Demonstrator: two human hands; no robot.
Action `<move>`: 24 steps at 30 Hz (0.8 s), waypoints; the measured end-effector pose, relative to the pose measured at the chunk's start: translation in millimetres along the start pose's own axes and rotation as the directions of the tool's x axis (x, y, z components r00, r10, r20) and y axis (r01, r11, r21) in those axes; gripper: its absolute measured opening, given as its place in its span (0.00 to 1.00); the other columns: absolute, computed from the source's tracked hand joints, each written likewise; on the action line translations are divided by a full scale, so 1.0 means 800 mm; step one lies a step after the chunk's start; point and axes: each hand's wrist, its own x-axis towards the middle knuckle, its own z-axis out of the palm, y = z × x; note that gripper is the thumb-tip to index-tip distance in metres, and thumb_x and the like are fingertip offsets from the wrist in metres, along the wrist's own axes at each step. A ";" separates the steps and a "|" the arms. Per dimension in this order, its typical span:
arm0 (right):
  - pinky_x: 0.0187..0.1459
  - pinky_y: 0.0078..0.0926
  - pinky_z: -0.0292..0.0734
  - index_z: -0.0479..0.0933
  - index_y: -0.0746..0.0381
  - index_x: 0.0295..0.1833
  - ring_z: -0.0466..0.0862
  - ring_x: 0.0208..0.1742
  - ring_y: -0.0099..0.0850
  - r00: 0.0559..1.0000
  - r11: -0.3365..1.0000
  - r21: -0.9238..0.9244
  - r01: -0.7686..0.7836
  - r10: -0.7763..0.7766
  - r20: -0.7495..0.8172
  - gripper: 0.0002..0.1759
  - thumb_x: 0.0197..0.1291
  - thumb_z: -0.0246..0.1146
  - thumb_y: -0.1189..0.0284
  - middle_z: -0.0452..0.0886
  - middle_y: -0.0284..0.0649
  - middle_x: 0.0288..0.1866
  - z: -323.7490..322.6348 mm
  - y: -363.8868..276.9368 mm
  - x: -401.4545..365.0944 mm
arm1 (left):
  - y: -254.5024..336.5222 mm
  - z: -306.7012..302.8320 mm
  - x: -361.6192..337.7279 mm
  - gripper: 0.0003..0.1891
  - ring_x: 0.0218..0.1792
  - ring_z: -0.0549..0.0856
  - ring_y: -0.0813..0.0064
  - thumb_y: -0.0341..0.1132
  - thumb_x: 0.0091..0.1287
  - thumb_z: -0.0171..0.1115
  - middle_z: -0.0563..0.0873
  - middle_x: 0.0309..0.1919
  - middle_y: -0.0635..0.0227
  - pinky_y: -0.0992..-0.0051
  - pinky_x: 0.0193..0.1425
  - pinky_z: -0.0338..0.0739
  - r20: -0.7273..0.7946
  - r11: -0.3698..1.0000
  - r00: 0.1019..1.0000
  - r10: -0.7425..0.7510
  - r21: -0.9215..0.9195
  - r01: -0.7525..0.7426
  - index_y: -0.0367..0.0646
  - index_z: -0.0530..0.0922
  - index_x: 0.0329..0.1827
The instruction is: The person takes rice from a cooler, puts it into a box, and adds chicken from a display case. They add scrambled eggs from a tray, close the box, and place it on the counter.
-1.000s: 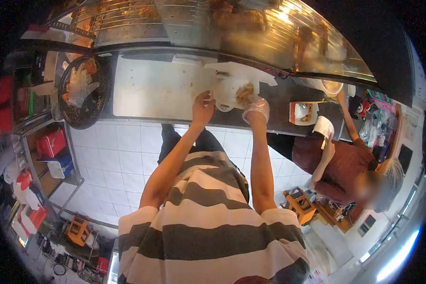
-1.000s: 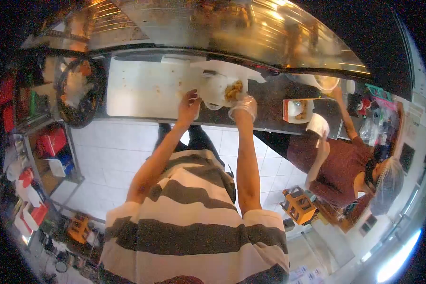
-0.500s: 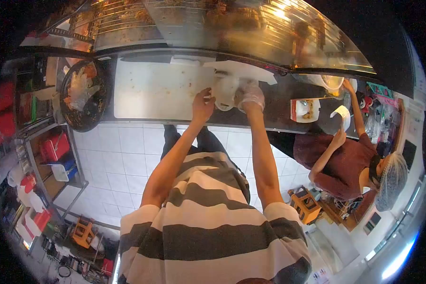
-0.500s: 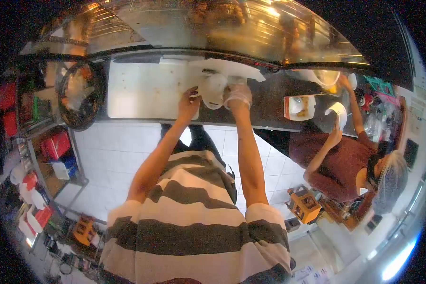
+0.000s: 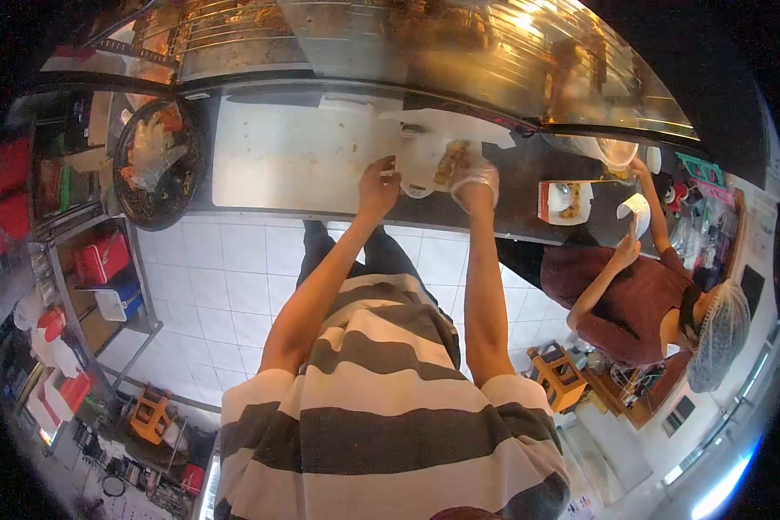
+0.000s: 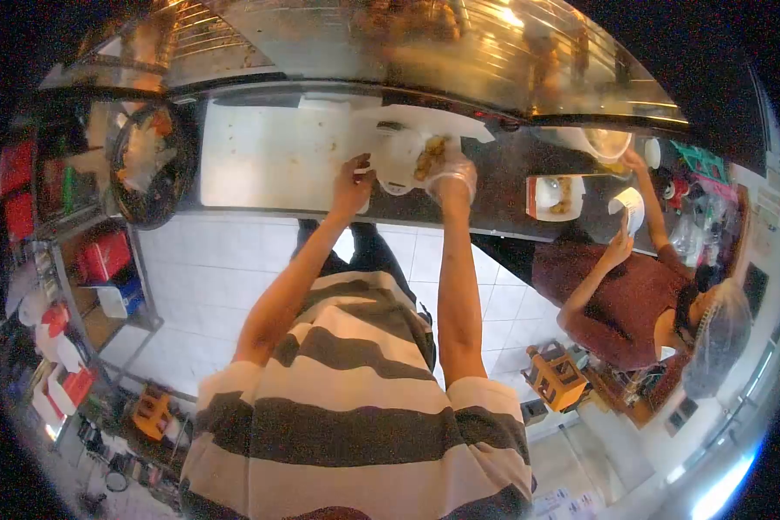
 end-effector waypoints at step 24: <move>0.39 0.28 0.81 0.82 0.62 0.51 0.84 0.36 0.31 0.878 0.794 0.573 0.200 0.114 -0.464 0.15 0.57 0.66 0.74 0.86 0.44 0.40 -0.032 0.096 -0.062 | -0.007 -0.023 0.006 0.21 0.41 0.86 0.66 0.33 0.61 0.64 0.83 0.46 0.56 0.71 0.44 0.79 -0.016 0.998 0.998 -0.065 0.018 0.065 0.40 0.77 0.57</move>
